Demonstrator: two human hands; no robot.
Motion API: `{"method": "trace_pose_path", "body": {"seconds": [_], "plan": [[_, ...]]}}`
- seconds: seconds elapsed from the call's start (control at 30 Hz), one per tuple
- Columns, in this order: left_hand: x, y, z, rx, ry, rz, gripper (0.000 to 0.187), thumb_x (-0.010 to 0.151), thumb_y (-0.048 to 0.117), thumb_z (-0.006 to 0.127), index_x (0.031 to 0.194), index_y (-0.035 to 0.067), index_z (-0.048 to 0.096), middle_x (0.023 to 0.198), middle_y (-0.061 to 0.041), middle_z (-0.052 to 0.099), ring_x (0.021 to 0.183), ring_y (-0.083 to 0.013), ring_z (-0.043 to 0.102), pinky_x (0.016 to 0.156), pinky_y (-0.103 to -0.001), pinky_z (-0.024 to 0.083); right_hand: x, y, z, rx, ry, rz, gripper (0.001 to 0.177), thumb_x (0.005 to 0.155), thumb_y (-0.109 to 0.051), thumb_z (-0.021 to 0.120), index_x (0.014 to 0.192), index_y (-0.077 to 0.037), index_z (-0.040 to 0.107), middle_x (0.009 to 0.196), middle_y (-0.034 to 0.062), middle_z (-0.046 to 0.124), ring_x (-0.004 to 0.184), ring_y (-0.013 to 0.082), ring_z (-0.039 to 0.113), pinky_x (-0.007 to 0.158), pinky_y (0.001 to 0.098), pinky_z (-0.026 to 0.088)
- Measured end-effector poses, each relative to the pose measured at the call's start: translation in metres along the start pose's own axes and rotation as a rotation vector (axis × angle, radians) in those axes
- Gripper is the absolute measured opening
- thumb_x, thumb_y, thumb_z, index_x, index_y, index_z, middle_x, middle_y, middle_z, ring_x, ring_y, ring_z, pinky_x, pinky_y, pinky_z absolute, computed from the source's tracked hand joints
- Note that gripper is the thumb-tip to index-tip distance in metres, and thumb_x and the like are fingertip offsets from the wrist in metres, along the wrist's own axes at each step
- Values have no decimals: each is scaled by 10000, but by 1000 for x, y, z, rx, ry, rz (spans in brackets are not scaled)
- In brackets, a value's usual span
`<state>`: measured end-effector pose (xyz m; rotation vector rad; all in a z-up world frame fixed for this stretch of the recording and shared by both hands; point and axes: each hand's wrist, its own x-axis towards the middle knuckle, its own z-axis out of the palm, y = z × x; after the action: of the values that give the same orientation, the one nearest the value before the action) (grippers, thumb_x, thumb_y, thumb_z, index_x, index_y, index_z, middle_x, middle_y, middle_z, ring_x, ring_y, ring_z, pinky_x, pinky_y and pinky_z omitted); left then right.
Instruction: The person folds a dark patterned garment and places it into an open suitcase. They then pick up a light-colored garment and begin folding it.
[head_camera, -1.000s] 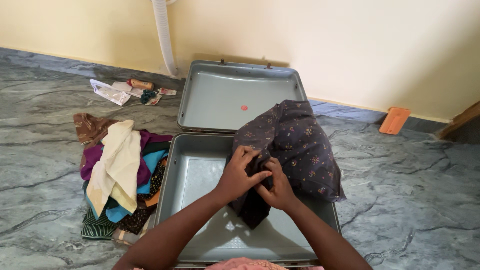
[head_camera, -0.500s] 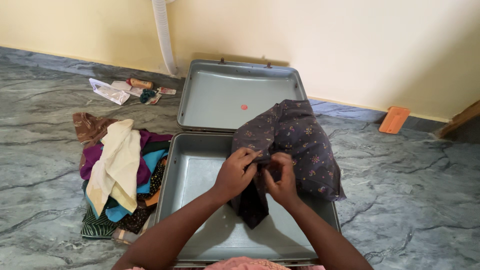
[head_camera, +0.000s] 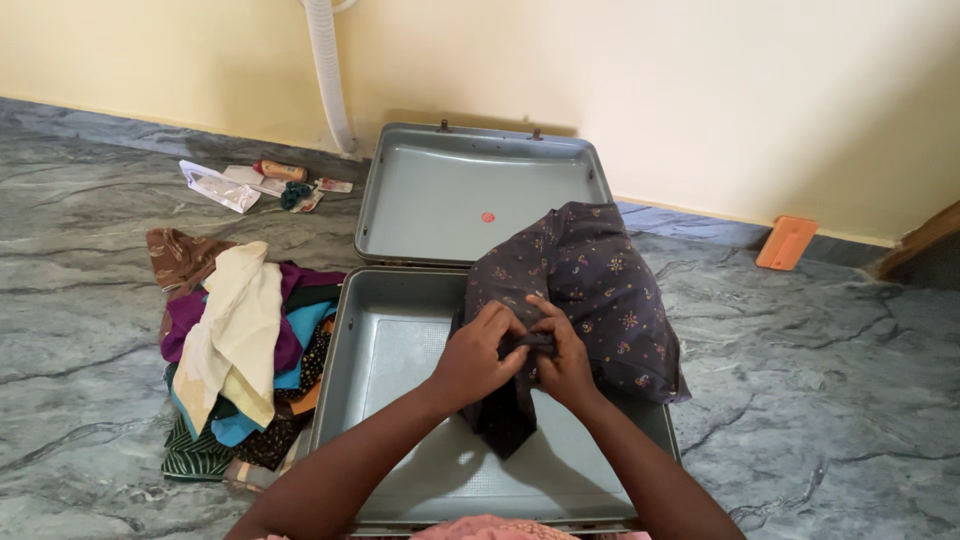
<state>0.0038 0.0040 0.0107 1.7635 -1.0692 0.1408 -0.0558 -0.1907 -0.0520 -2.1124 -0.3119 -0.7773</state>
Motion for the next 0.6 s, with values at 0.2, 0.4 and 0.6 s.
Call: {"method": "trace_pose_path", "body": {"seconds": [0.2, 0.4, 0.6], "plan": [[-1, -6, 4, 76, -53, 14, 693, 803, 290, 820, 1369, 70, 486, 1163, -158, 588, 1048, -370, 635, 868, -430, 538, 4, 15, 2, 255, 108, 112, 360, 830, 202, 457, 1094, -42, 444, 1264, 165, 641, 1105, 213, 617, 971, 327, 522], [-2, -33, 20, 181, -41, -88, 835, 793, 208, 776, 1503, 51, 367, 1384, -268, 471, 1272, -461, 503, 1019, -483, 467, 24, 3, -23, 361, 328, 66, 304, 909, 181, 468, 1090, -56, 408, 1242, 148, 608, 1152, 174, 559, 1051, 297, 454], [-23, -26, 50, 530, 115, 339, 679, 845, 175, 697, 1453, -27, 473, 1405, -237, 475, 1320, -435, 493, 1121, -505, 397, 39, -22, -30, 342, 385, 104, 254, 955, 148, 466, 1127, -34, 421, 1251, 120, 604, 1136, 142, 542, 1042, 273, 432]]}}
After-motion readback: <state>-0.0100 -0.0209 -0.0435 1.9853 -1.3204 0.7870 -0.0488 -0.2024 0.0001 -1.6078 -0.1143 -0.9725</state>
